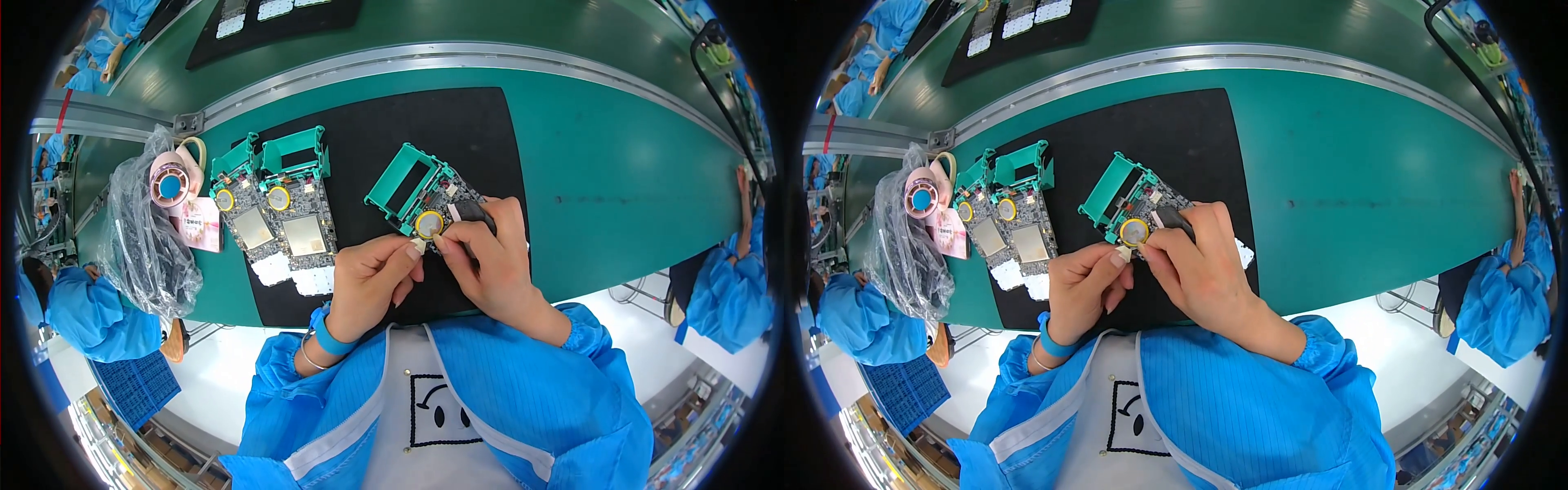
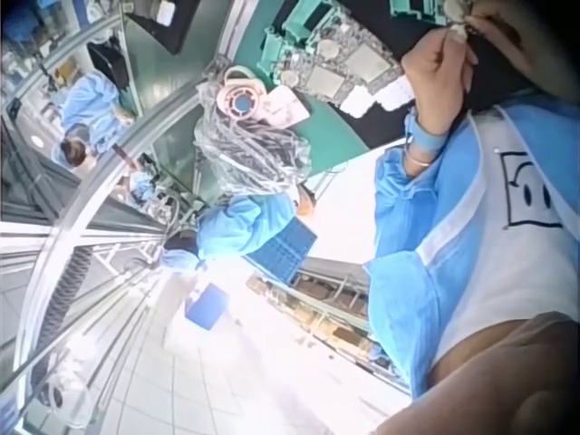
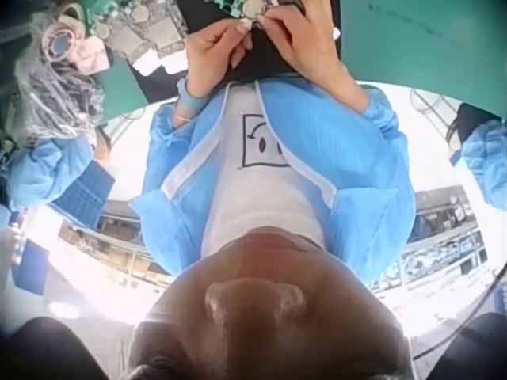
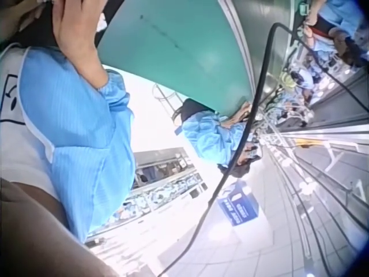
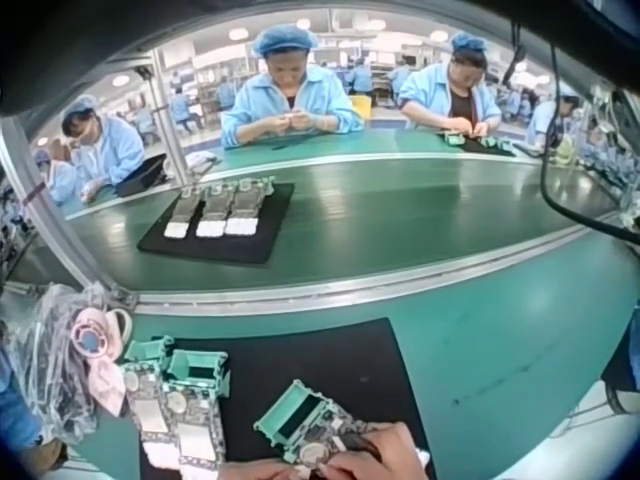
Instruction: The person assembles electronic device casings by applying tape from a roll to the casing and inserting electronic components, a battery, and a PCB into the casing by hand.
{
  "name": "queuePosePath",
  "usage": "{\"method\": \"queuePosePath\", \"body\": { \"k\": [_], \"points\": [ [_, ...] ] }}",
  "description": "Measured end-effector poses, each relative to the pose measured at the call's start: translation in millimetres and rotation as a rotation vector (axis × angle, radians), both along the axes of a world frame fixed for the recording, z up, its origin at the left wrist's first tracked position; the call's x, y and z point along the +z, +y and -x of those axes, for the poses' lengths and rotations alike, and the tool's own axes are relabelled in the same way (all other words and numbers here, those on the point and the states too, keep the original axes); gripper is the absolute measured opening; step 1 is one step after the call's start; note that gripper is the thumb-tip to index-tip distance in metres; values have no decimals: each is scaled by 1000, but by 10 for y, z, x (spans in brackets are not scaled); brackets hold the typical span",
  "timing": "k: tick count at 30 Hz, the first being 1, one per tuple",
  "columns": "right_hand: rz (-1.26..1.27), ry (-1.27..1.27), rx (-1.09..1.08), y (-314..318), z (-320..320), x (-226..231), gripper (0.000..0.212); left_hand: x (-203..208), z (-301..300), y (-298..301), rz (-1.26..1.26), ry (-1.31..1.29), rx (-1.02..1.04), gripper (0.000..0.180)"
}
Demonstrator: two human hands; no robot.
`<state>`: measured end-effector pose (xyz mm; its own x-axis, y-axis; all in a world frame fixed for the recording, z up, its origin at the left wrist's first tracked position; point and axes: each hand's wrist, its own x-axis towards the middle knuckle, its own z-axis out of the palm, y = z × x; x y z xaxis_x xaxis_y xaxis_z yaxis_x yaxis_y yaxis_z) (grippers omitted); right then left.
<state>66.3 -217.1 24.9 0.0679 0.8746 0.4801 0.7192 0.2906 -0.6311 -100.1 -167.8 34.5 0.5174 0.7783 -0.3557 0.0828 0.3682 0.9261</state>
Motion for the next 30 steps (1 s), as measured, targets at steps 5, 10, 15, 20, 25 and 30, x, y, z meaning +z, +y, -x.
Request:
{"method": "queuePosePath", "body": {
  "k": [5, 10, 15, 20, 25, 30],
  "points": [
    [2, -6, -9, -3, 12, 4, 15, -15, 27, 10, 2, -17, -21, 24],
    [-49, -16, 0, 12, -2, -30, 15, -30, 18, 4, 2, -5, -14, 24],
    [-53, -15, 10, 4, 0, -44, 16, -17, -10, -31, -26, 16, 22, 24],
    [-53, -169, -25, -45, -11, 24, 18, -85, -12, -48, -76, 5, 34, 22],
    [-33, 27, -30, -87, 163, 54, 24, -70, -17, -38, -88, 21, 16, 23],
    [-73, -10, -29, -41, 185, 16, 24, -68, 2, -34, -105, 21, 9, 22]
  ]
}}
